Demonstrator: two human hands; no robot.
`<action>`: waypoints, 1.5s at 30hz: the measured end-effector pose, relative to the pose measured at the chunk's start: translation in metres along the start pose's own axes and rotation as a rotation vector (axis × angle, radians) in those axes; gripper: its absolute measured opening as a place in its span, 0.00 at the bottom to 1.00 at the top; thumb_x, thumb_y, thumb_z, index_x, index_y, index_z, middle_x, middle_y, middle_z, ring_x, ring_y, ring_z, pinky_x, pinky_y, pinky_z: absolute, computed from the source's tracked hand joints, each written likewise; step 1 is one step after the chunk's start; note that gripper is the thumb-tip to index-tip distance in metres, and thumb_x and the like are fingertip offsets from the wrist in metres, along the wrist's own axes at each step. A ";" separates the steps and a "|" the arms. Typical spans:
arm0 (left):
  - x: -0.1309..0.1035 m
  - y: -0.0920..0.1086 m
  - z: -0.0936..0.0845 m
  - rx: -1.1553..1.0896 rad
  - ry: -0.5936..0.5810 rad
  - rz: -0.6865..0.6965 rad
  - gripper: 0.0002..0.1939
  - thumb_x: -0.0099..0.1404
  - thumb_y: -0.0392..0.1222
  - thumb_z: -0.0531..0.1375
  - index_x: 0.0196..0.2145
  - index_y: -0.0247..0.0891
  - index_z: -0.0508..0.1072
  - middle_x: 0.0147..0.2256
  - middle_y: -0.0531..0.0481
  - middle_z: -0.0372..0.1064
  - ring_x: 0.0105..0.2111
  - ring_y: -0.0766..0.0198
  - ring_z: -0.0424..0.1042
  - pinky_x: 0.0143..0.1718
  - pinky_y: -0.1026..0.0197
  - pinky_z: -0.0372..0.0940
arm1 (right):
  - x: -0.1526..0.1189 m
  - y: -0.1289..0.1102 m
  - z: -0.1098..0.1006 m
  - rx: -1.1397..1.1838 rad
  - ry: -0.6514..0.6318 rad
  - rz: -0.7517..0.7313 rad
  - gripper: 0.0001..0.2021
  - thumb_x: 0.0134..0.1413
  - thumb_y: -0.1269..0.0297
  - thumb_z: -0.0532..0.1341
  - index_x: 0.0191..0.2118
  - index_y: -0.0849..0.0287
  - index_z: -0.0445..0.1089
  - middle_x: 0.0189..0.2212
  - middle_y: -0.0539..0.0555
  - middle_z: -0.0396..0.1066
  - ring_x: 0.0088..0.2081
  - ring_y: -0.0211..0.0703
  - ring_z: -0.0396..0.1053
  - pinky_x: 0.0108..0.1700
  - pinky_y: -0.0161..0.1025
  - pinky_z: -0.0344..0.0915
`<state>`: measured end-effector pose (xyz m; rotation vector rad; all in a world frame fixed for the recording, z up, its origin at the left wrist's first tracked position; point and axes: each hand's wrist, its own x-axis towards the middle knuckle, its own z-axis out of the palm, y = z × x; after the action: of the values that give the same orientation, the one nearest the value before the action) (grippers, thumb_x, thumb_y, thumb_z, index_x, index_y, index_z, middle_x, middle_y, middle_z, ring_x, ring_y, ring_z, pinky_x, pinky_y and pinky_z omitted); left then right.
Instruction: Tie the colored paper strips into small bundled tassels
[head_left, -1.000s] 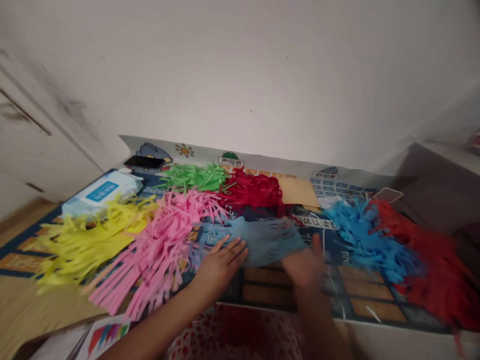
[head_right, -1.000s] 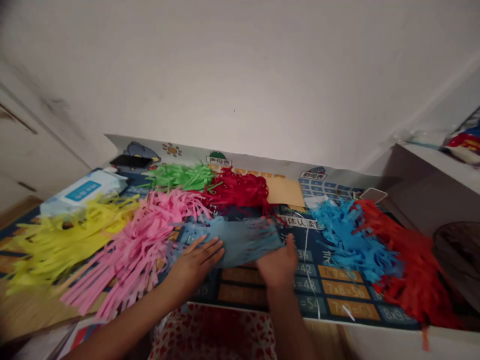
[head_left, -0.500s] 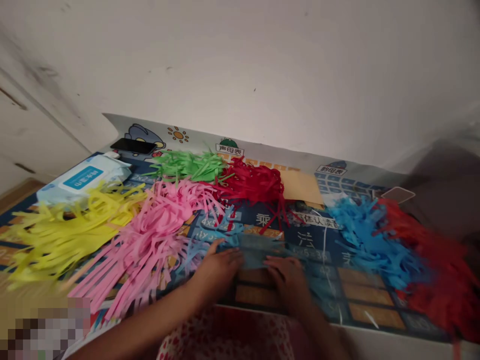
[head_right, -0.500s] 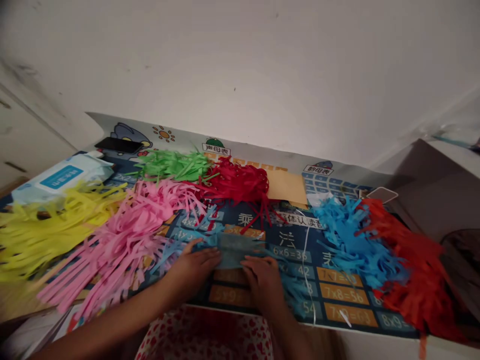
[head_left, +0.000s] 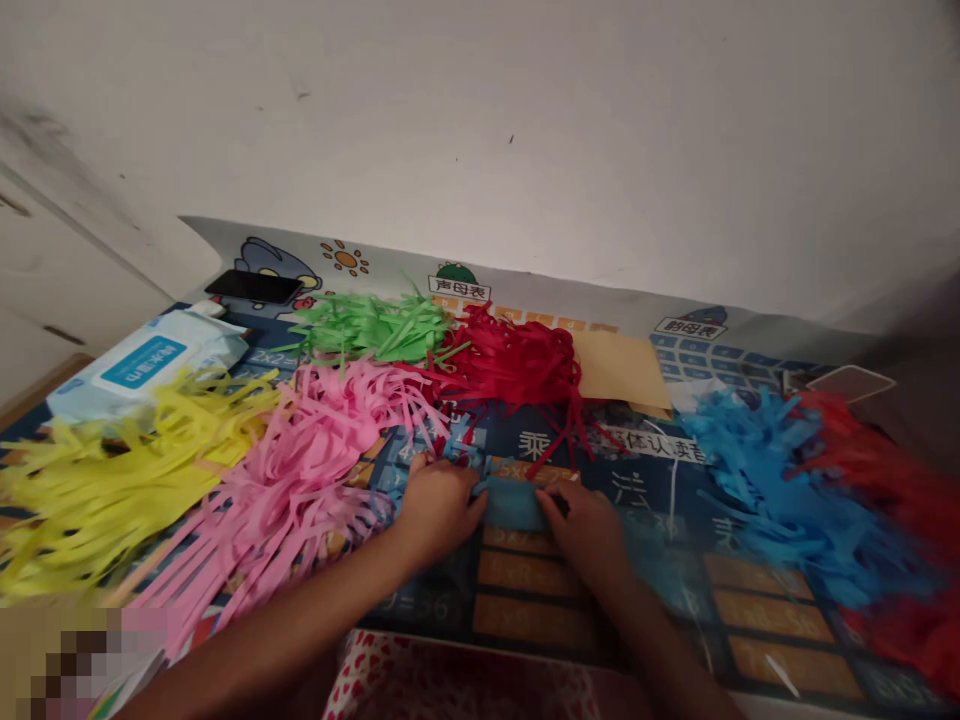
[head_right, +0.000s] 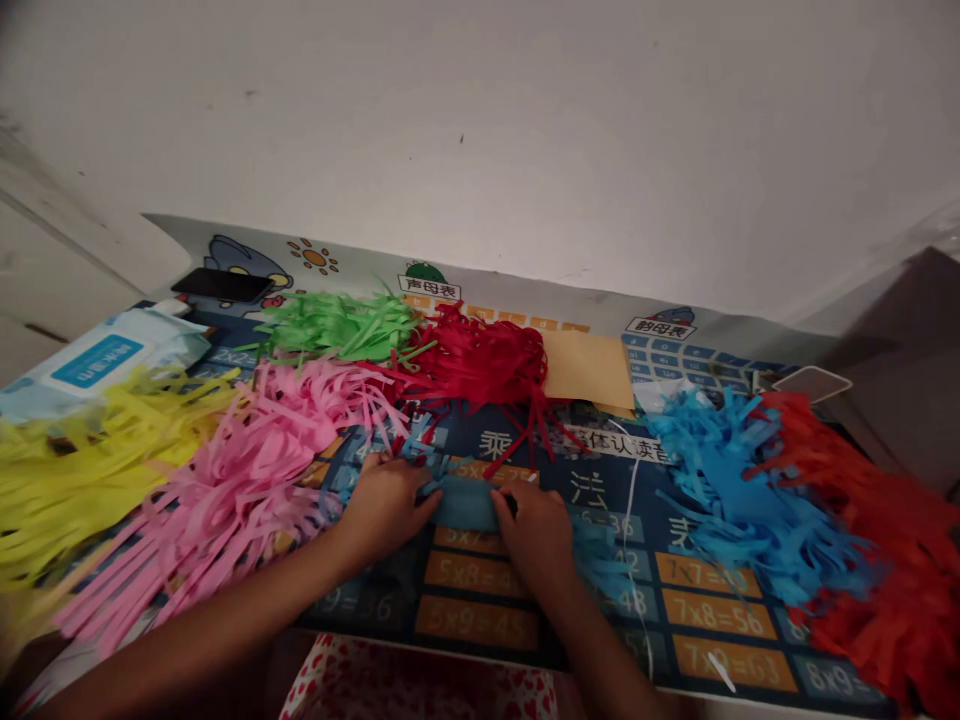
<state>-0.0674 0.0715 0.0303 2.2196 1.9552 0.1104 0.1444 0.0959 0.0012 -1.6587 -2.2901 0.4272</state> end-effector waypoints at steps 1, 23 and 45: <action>0.000 0.000 0.000 0.007 -0.011 -0.003 0.13 0.62 0.47 0.57 0.29 0.38 0.76 0.27 0.44 0.76 0.32 0.53 0.74 0.41 0.49 0.59 | 0.000 0.001 0.000 0.003 0.005 0.004 0.08 0.60 0.63 0.59 0.32 0.54 0.74 0.30 0.51 0.77 0.33 0.46 0.73 0.37 0.40 0.56; -0.009 -0.010 0.004 0.136 0.134 0.628 0.07 0.65 0.40 0.57 0.38 0.41 0.75 0.37 0.49 0.73 0.49 0.52 0.62 0.63 0.39 0.34 | -0.034 0.014 -0.034 -0.199 0.176 -0.550 0.07 0.59 0.66 0.61 0.42 0.51 0.73 0.52 0.53 0.71 0.56 0.50 0.61 0.62 0.55 0.40; -0.011 -0.013 -0.009 0.058 0.208 0.377 0.14 0.59 0.48 0.61 0.41 0.39 0.74 0.39 0.45 0.73 0.48 0.49 0.65 0.61 0.35 0.39 | -0.015 -0.008 0.006 -0.074 0.216 -0.488 0.07 0.56 0.72 0.57 0.38 0.58 0.73 0.36 0.54 0.75 0.39 0.44 0.69 0.48 0.46 0.51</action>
<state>-0.0834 0.0633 0.0374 2.6865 1.6205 0.3515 0.1399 0.0788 -0.0023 -1.0515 -2.4513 0.0505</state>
